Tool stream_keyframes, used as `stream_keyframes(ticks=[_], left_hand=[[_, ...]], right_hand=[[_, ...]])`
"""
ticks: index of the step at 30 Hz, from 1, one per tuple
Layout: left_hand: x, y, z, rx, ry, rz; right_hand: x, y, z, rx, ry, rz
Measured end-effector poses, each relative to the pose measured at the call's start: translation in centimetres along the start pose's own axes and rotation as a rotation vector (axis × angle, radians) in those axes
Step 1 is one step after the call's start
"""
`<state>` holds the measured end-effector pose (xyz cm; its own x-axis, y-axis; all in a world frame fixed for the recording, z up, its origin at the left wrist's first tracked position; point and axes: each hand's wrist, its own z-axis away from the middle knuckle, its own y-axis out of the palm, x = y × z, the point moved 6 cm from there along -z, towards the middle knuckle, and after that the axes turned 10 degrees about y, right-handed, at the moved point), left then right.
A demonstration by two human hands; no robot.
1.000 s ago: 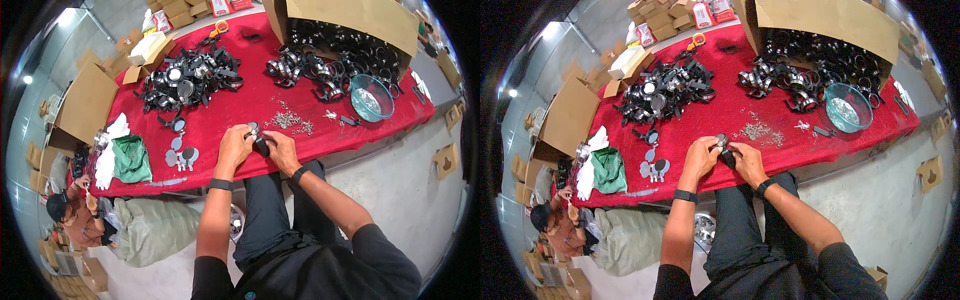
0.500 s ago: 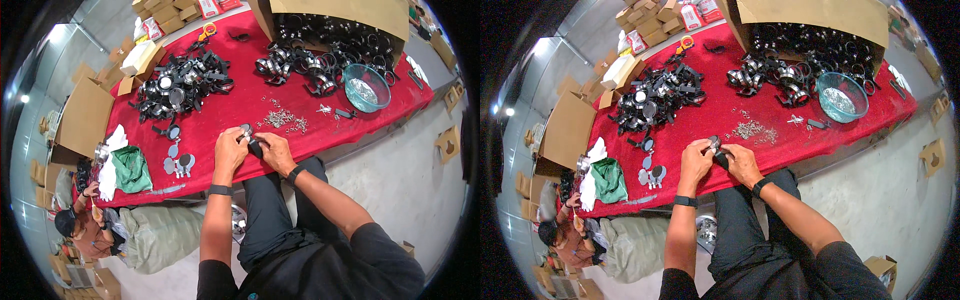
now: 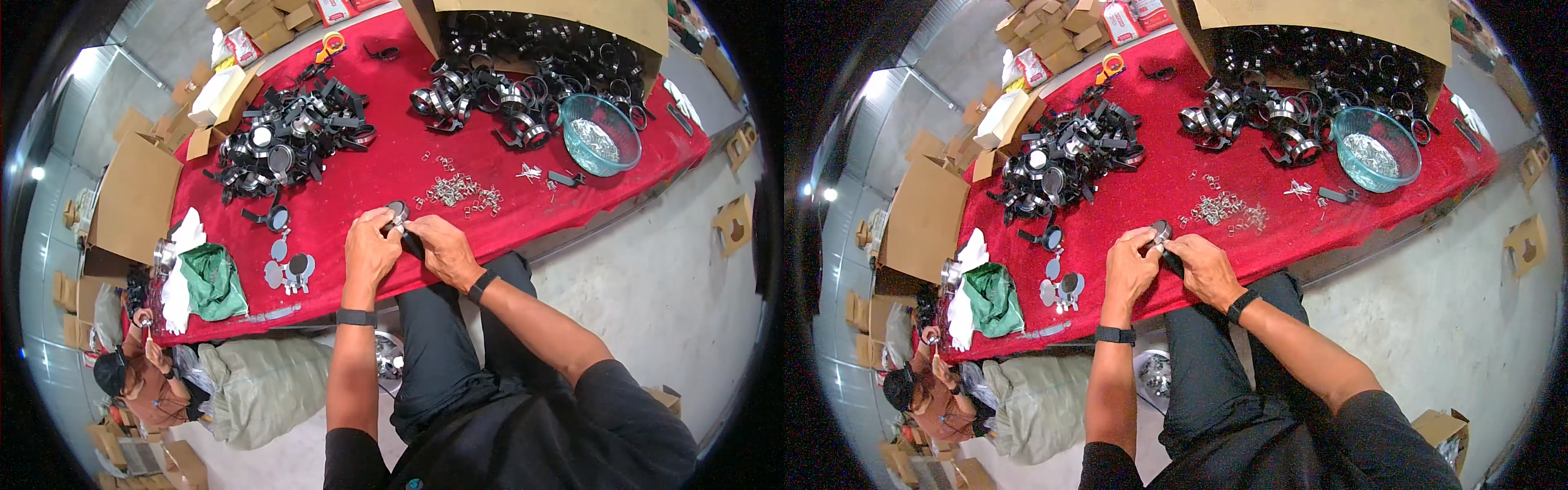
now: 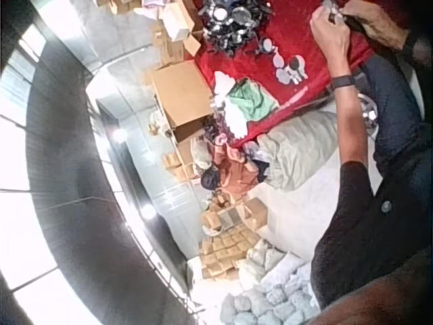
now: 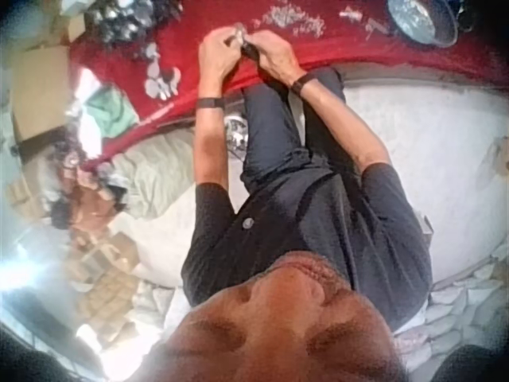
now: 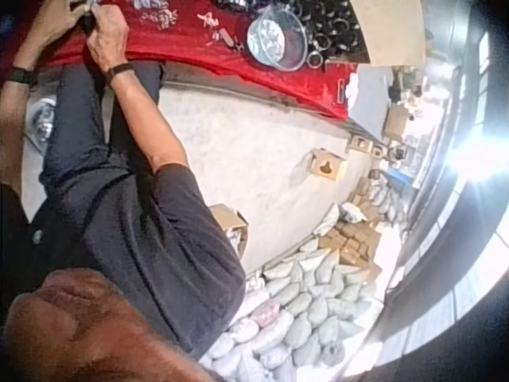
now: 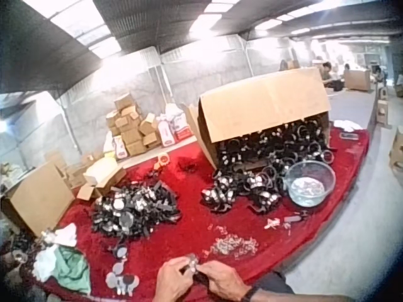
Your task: The person is manually assembling small metal components, attaching rings to circular plates.
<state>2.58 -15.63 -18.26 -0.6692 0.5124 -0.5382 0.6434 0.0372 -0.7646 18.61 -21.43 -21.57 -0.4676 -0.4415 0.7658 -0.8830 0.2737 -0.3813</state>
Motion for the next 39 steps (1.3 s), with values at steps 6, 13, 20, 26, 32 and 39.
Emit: stream_keyframes(ticks=[6,13,20,26,32,39], left_hand=[[0.5,0.3,0.1,-0.011,-0.003,0.020],[0.5,0.0,-0.2,-0.010,-0.038,0.018],[0.5,0.4,-0.5,-0.017,-0.053,0.012],[1.2,0.2,-0.1,0.036,-0.108,0.136],[-0.5,0.4,-0.6,0.003,-0.135,0.087],[0.3,0.5,0.1,-0.091,-0.151,0.044]], right_hand=[[0.6,0.1,-0.1,0.013,0.006,0.065],[-0.4,0.3,-0.1,0.015,0.052,0.008],[0.9,-2.1,0.0,-0.041,0.030,-0.078],[-1.7,-12.8,0.1,-0.200,0.215,0.180],[-9.8,-25.9,-0.2,-0.110,0.538,0.619],[-10.9,-24.3,0.2,0.053,0.656,0.832]])
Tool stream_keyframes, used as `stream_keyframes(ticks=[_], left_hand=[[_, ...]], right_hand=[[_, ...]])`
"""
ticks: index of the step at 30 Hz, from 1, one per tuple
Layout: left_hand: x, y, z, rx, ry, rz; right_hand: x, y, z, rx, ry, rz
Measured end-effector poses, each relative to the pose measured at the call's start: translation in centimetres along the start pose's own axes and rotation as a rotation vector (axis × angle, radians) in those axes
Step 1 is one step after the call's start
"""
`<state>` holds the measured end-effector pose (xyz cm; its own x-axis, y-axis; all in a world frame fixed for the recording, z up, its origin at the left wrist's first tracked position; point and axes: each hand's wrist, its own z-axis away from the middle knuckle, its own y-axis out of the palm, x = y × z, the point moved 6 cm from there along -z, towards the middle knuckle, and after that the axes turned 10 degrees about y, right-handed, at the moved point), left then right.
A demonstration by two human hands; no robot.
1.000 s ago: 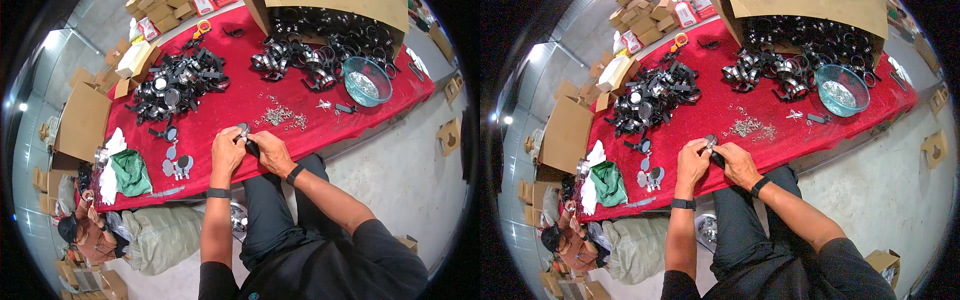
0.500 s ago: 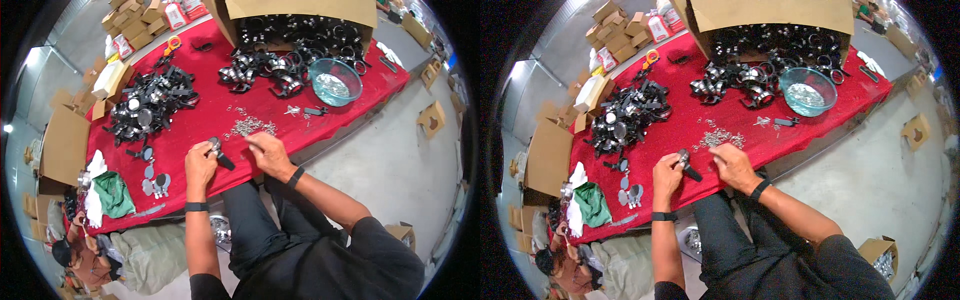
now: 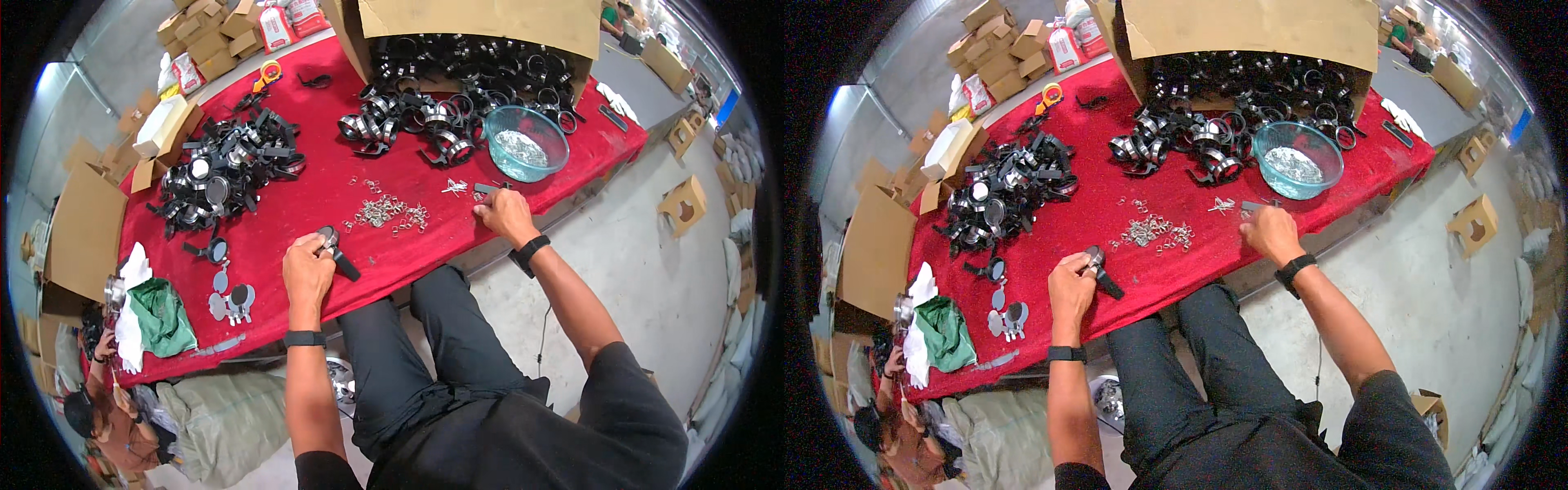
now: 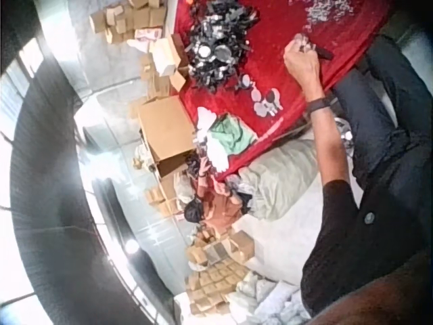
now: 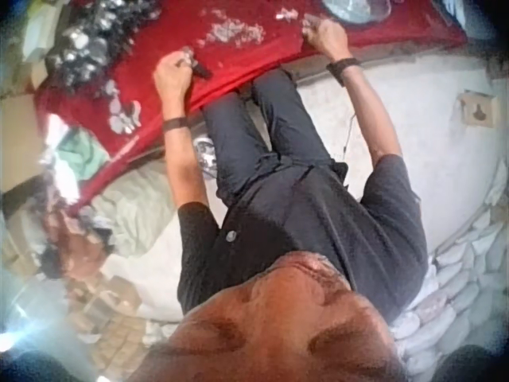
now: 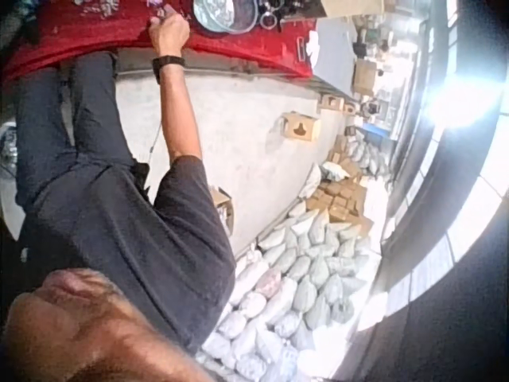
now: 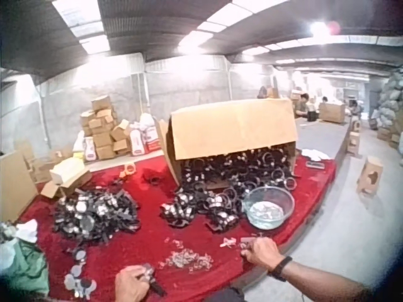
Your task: The person is manually assembling small metal components, attaching rings to circular plates.
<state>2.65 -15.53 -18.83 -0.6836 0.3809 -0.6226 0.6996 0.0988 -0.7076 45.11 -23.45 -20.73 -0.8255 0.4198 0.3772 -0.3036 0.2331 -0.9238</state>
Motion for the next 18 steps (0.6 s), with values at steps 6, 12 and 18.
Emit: stream_keyframes(ticks=[6,12,18], left_hand=[[-0.4,0.1,-0.1,0.017,-0.003,-0.033],[-0.8,-0.1,0.2,0.044,-0.010,-0.009],[0.5,0.4,0.3,0.026,0.070,0.038]], right_hand=[[1.6,1.5,0.7,-0.166,-0.088,0.114],[0.7,1.7,1.3,-0.157,-0.153,-0.095],[4.4,1.9,2.0,0.177,-0.046,-0.622]])
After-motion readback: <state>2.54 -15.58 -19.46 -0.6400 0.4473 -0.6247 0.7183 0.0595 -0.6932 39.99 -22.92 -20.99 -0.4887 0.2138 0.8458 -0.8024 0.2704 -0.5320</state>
